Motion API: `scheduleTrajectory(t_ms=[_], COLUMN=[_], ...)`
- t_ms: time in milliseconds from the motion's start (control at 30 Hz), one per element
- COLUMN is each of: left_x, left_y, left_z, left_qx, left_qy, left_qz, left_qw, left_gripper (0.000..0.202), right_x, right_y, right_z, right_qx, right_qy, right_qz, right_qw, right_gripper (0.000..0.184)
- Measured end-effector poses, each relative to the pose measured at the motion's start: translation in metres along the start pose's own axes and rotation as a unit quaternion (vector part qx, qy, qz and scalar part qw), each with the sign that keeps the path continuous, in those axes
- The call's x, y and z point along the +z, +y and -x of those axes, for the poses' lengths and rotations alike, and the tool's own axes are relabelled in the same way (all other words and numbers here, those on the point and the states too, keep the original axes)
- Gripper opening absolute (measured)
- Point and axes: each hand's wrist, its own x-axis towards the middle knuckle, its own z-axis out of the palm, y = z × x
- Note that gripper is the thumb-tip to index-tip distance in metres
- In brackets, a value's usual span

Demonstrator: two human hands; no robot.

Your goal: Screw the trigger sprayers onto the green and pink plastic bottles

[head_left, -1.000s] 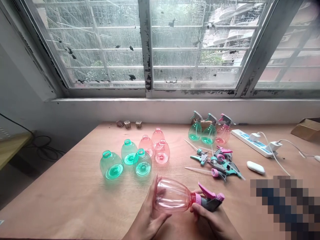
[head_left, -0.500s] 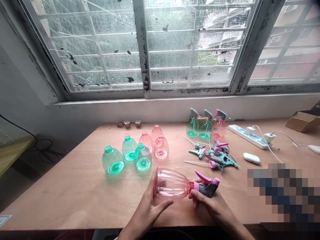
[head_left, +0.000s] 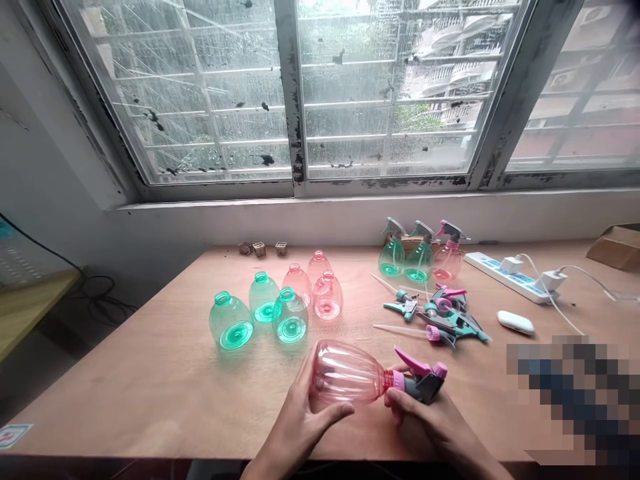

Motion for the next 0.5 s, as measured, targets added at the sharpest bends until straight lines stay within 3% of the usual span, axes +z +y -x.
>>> scheduleTrajectory(t_ms=[167,267,500], left_x=[0.0,-0.0004,-0.0025], left_y=[-0.0041,-0.0022,-0.0046], left_z=[0.0011,0.0024,0.0005], left_qx=[0.036,0.045,0.006], left_qy=[0.003,-0.001,-0.013], left_qz=[-0.053,-0.056,-0.001], left_qw=[0.998,0.997,1.0], left_gripper=[0.096,0.101,0.103], right_x=[-0.002,-0.0009,-0.0026], right_y=[-0.0032,-0.003,-0.0027], right_z=[-0.0013,0.0003,-0.0001], right_qx=[-0.006,-0.008,0.0], right_qy=[-0.013,-0.003,-0.008], right_qz=[-0.017,-0.026,-0.019], right_qw=[1.0,1.0,1.0], right_gripper=[0.043,0.043,0.043])
